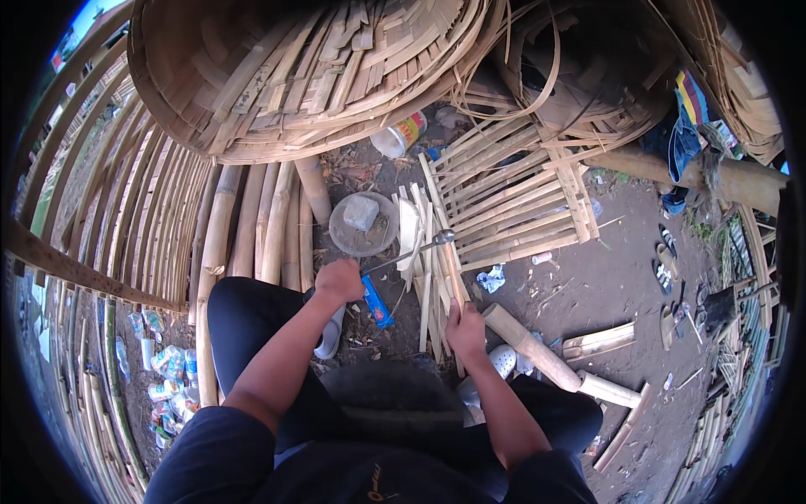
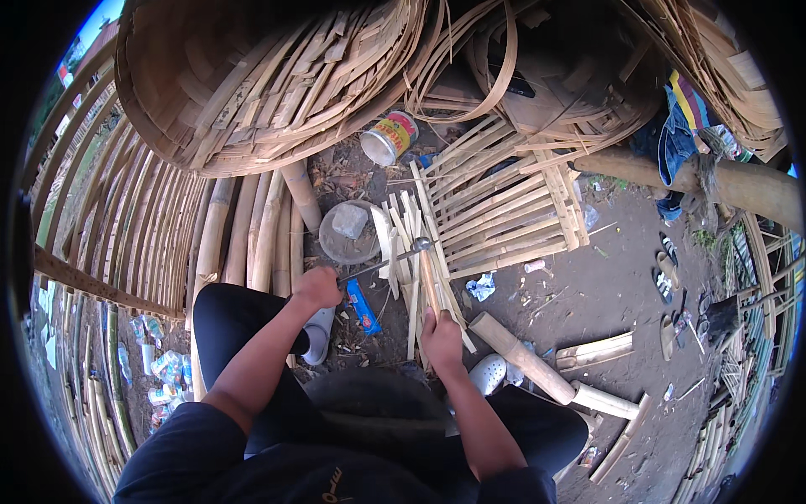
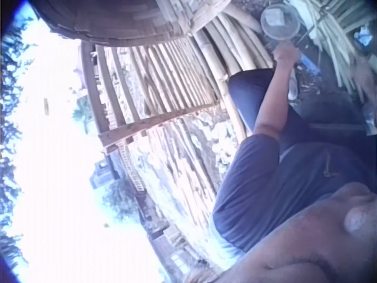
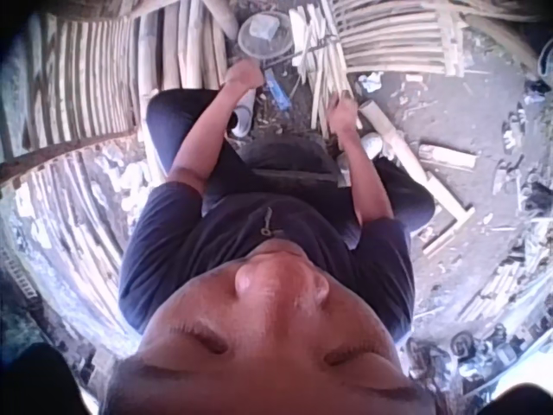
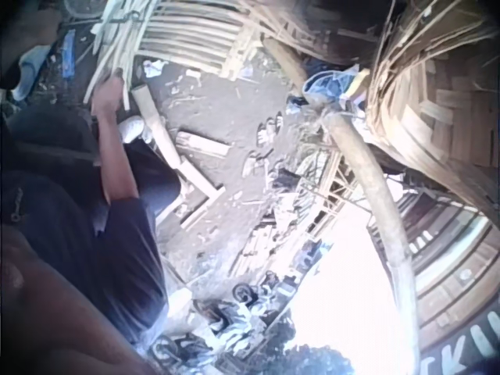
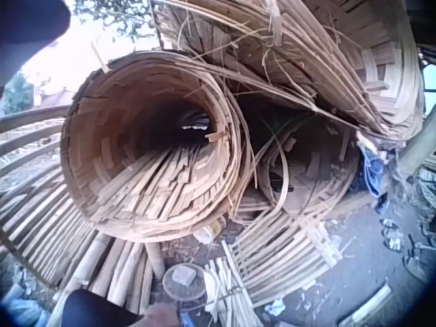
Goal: The person is assembling bamboo pieces by trimming edges with a large knife and using a hammer to fit components together.
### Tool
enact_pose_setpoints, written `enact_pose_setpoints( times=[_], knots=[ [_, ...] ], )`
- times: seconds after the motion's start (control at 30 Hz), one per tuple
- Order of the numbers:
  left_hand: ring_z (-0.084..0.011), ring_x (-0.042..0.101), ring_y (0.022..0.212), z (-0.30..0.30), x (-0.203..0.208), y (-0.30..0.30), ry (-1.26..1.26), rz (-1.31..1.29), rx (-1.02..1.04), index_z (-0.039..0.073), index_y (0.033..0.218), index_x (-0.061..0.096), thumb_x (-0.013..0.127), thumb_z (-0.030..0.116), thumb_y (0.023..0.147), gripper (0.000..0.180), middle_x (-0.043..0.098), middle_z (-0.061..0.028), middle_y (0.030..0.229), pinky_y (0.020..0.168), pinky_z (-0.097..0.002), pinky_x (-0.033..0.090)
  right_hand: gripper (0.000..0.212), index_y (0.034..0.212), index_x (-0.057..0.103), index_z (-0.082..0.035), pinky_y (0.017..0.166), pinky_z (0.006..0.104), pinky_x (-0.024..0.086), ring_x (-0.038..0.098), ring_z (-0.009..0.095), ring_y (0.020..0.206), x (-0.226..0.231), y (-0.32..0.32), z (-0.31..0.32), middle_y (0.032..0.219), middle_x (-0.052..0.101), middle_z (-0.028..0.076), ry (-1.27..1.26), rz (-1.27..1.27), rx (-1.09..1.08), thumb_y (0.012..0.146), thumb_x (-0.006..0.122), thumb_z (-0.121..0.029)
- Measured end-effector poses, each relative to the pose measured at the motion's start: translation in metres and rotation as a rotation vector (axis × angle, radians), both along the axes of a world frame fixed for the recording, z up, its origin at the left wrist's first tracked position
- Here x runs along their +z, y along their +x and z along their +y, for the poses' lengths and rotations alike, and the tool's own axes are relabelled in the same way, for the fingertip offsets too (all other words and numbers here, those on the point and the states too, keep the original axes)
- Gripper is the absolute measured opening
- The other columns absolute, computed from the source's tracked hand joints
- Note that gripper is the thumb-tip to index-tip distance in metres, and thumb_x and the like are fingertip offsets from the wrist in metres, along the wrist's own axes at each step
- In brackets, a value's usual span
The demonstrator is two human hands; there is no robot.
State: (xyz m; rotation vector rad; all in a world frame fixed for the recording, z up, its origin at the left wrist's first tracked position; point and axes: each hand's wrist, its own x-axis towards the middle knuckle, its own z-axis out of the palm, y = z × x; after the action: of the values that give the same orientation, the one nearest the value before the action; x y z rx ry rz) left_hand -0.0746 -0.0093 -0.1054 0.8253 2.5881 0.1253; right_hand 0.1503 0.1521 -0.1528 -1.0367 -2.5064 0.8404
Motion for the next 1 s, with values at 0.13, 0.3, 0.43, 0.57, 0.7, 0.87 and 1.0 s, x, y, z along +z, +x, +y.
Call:
enact_pose_setpoints(
  times=[0.13,0.3,0.43,0.57,0.7,0.87,1.0],
  knots=[
    [-0.0334,0.064,0.102,0.003,0.001,-0.005,-0.007,-0.023,-0.008,0.001,0.102,0.064,0.058,0.018,0.074,0.033,0.064,-0.0217,0.109,0.090,-0.0418,0.051,0.039,0.077,0.054,0.006,0.056,0.0526,0.049,0.061,0.048,0.065,0.004,-0.003,0.000,0.066,0.058,0.031,0.016,0.011,0.022,0.094,0.053,-0.030],
    [-0.0337,0.064,0.102,0.005,-0.002,-0.003,0.011,-0.030,-0.029,0.001,0.103,0.064,0.057,0.018,0.075,0.033,0.064,-0.0214,0.109,0.090,-0.0420,0.051,0.038,0.078,0.054,0.005,0.056,0.0524,0.048,0.060,0.047,0.064,0.004,0.001,0.012,0.066,0.058,0.030,0.063,0.012,0.061,0.094,0.052,-0.029],
    [-0.0338,0.064,0.101,-0.003,-0.004,-0.004,-0.006,0.000,0.008,0.001,0.103,0.064,0.058,0.018,0.076,0.033,0.065,-0.0214,0.108,0.088,-0.0421,0.051,0.038,0.076,0.051,0.003,0.050,0.0461,0.045,0.054,0.041,0.050,0.071,-0.006,0.014,0.056,0.052,0.022,0.096,0.264,0.010,0.095,0.051,-0.029],
    [-0.0334,0.065,0.099,-0.004,0.000,-0.001,-0.030,-0.017,-0.011,0.001,0.105,0.063,0.058,0.019,0.077,0.033,0.066,-0.0206,0.106,0.087,-0.0421,0.052,0.038,0.074,0.046,0.000,0.043,0.0386,0.039,0.041,0.034,0.040,0.112,-0.012,0.013,0.049,0.041,0.013,0.070,0.883,-0.040,0.096,0.051,-0.030],
    [-0.0331,0.066,0.098,0.006,-0.009,0.002,-0.006,0.056,-0.085,0.002,0.104,0.064,0.058,0.019,0.077,0.032,0.066,-0.0190,0.105,0.086,-0.0415,0.052,0.037,0.076,0.051,0.003,0.049,0.0456,0.046,0.056,0.040,0.051,0.033,-0.004,0.008,0.057,0.054,0.022,0.053,0.443,0.022,0.095,0.052,-0.028],
    [-0.0320,0.065,0.101,0.008,-0.007,0.005,-0.015,0.085,-0.137,0.002,0.103,0.065,0.056,0.019,0.078,0.031,0.065,-0.0193,0.108,0.087,-0.0413,0.052,0.037,0.076,0.055,0.006,0.057,0.0540,0.048,0.060,0.049,0.065,-0.018,-0.005,0.004,0.065,0.058,0.031,0.046,-0.058,0.047,0.094,0.051,-0.025],
    [-0.0318,0.064,0.102,-0.002,-0.007,0.007,-0.034,0.028,-0.046,0.003,0.104,0.065,0.056,0.018,0.078,0.031,0.066,-0.0186,0.109,0.088,-0.0413,0.052,0.037,0.075,0.055,0.006,0.057,0.0540,0.048,0.060,0.048,0.065,0.005,-0.012,-0.006,0.064,0.058,0.031,0.014,0.001,0.016,0.094,0.051,-0.026]
  ],
)
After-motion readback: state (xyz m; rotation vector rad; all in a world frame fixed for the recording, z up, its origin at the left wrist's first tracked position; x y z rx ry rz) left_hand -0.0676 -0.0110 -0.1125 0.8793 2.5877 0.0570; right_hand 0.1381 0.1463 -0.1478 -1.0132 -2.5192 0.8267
